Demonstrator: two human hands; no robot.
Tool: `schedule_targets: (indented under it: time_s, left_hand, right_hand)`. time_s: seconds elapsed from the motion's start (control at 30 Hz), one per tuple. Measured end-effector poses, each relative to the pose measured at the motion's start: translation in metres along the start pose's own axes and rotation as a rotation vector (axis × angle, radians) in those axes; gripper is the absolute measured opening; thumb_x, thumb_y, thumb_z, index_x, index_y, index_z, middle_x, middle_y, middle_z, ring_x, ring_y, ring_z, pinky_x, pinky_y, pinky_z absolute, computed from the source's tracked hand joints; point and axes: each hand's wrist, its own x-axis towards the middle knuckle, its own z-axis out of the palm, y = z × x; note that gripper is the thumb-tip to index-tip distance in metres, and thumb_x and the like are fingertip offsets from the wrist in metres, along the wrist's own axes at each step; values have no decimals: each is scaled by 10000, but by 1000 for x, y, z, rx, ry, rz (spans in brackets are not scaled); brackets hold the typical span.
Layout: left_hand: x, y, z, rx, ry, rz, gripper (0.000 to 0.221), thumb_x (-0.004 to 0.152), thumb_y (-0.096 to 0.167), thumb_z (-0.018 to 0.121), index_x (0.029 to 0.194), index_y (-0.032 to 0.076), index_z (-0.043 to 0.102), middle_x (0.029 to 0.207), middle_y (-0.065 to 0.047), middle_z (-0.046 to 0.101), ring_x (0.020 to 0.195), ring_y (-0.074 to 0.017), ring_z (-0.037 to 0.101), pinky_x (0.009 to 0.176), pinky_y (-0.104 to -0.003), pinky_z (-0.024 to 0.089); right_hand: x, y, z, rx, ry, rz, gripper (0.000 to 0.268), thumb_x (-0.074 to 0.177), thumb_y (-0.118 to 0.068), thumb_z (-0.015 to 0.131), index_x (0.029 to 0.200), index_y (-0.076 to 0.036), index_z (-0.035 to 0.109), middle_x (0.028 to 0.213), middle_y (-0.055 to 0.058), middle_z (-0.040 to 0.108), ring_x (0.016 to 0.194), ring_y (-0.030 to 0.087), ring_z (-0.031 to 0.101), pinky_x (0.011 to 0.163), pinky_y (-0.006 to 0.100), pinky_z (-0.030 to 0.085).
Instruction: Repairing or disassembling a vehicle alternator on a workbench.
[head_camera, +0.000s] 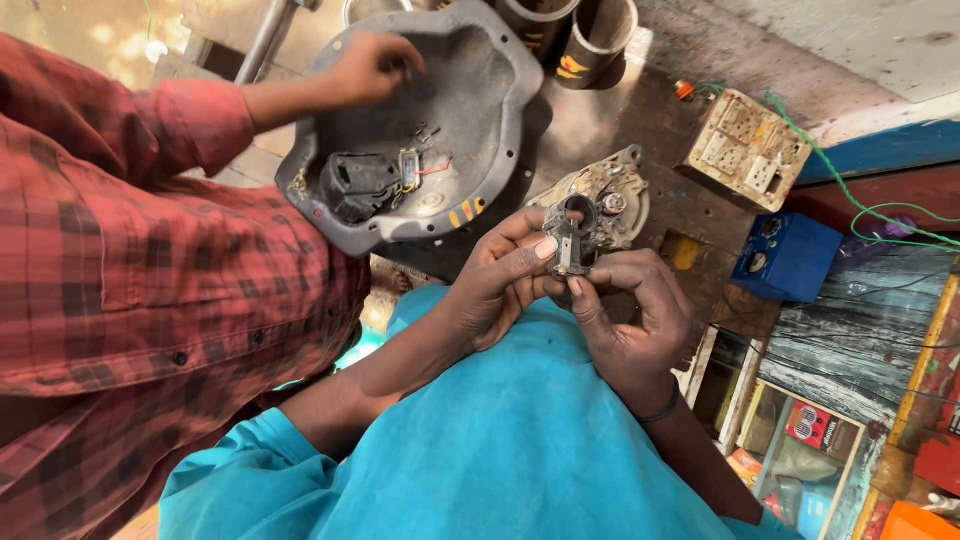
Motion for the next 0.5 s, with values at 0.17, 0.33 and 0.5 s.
schedule_targets:
  time_s: [0.17, 0.33, 0.5]
  left_hand:
    - [-11, 3, -4, -67, 5, -3, 495, 1048, 211, 657, 1472, -1, 516, 1164, -93, 672, 1013, -131, 686, 877, -283, 588]
    - [-13, -1, -27, -150, 79, -59, 448, 1049, 214, 618, 1433, 7, 517, 1163, -108, 687, 980, -137, 706, 865, -276, 595]
    - [-13, -20, -78, -200, 322, -71, 298, 1038, 205, 609, 1287, 43, 584, 1040, -75, 680, 885, -141, 711, 791, -285, 599]
  right_hand:
    - [-2, -7, 12, 84, -21, 36, 251, 949, -101, 794, 1103, 0, 623, 1054, 98, 688, 898, 137, 723, 787, 266, 618]
    - [7, -3, 29, 50, -131, 70, 343, 970, -63, 757, 1276, 3, 616, 1092, 114, 697, 913, 165, 752, 765, 266, 639]
    - [19, 20, 52, -75, -320, 22, 312, 914, -23, 756, 1211, 8, 667, 1055, 147, 711, 852, 196, 739, 717, 302, 600]
